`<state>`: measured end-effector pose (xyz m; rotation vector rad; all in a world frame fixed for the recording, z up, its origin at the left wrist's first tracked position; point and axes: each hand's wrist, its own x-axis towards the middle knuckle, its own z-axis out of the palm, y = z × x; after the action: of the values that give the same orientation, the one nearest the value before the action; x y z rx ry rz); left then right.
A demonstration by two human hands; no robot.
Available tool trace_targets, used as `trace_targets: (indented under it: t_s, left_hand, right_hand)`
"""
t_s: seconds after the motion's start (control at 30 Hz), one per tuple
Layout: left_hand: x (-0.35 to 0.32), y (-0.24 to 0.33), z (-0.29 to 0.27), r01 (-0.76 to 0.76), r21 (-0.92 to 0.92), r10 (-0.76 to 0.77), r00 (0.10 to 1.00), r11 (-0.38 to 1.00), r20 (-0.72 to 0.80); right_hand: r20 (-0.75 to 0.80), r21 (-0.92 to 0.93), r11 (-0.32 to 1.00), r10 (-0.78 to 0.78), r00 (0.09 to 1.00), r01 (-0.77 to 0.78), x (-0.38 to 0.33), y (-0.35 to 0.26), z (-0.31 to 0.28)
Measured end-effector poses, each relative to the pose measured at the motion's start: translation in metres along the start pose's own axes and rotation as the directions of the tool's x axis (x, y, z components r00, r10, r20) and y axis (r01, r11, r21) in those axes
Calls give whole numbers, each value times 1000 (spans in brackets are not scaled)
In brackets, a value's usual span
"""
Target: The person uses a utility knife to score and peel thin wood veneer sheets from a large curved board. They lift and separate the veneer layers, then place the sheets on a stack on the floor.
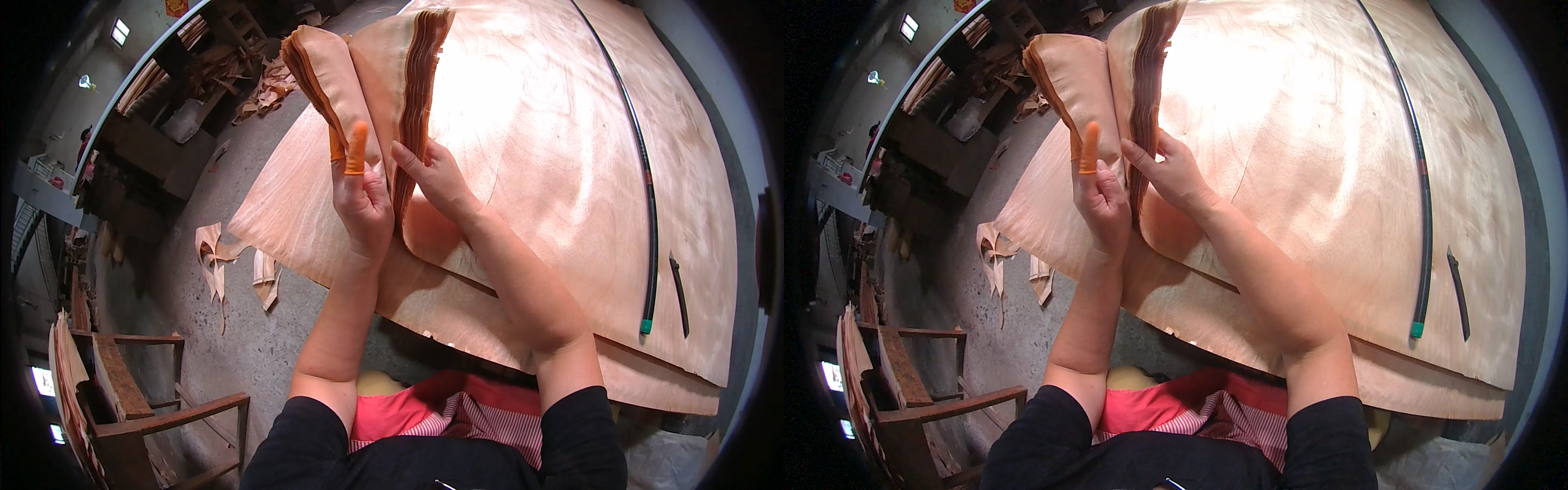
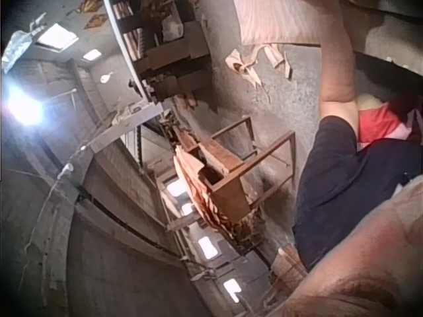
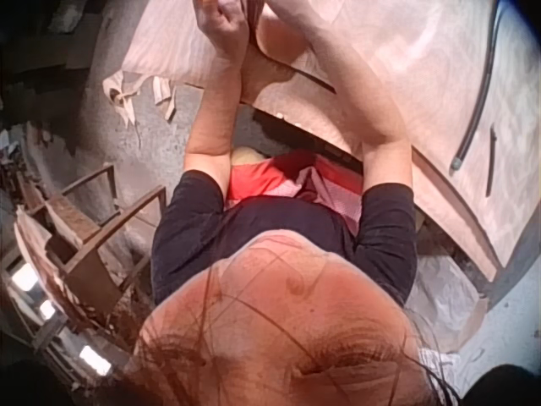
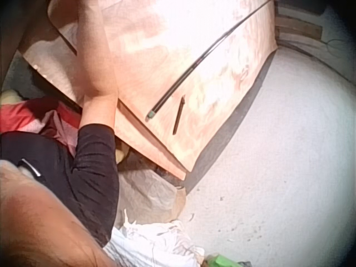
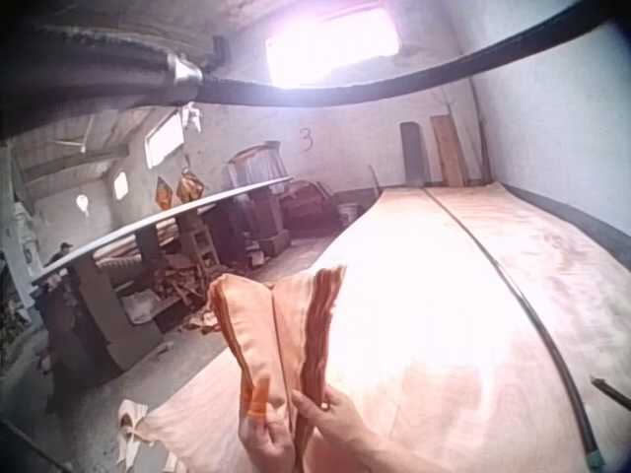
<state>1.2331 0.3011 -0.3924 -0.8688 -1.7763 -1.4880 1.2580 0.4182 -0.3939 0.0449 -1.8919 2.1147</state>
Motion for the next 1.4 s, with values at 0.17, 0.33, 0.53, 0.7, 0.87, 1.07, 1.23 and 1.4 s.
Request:
trace_targets:
  t_s: [0.17, 0.33, 0.53, 0.7, 0.87, 1.07, 1.23, 1.4]
  left_hand:
    - [-3, -16, 0, -71, 21, 69, 997, 997, 46]
    - [-6, -5, -2, 202, -168, -181, 975, 965, 131]
    - [-9, -10, 2, 227, -235, -200, 971, 945, 135]
    - [-6, -5, 3, 270, -370, -257, 963, 889, 83]
    - [-5, 1, 3, 306, -405, -289, 952, 862, 105]
    - [-5, -4, 1, 197, -243, -175, 978, 950, 110]
    - [-3, -3, 1, 161, -234, -142, 985, 959, 99]
    - [-4, 1, 4, 198, -289, -181, 980, 937, 84]
  right_hand:
    - [-14, 59, 997, -53, 999, 54, -1, 1, 3]
    - [-5, 39, 999, -9, 1000, 9, -5, -11, 3]
    - [18, 67, 998, 4, 1000, -5, -6, -12, 0]
    - [11, 84, 995, -50, 999, 48, -5, -11, 3]
    - [4, 92, 995, -41, 999, 41, -6, -11, 3]
    - [3, 87, 996, -23, 1000, 22, -6, -13, 4]
    - [6, 94, 994, -57, 998, 56, -5, -10, 4]
    - [24, 105, 993, -48, 999, 46, -5, -8, 1]
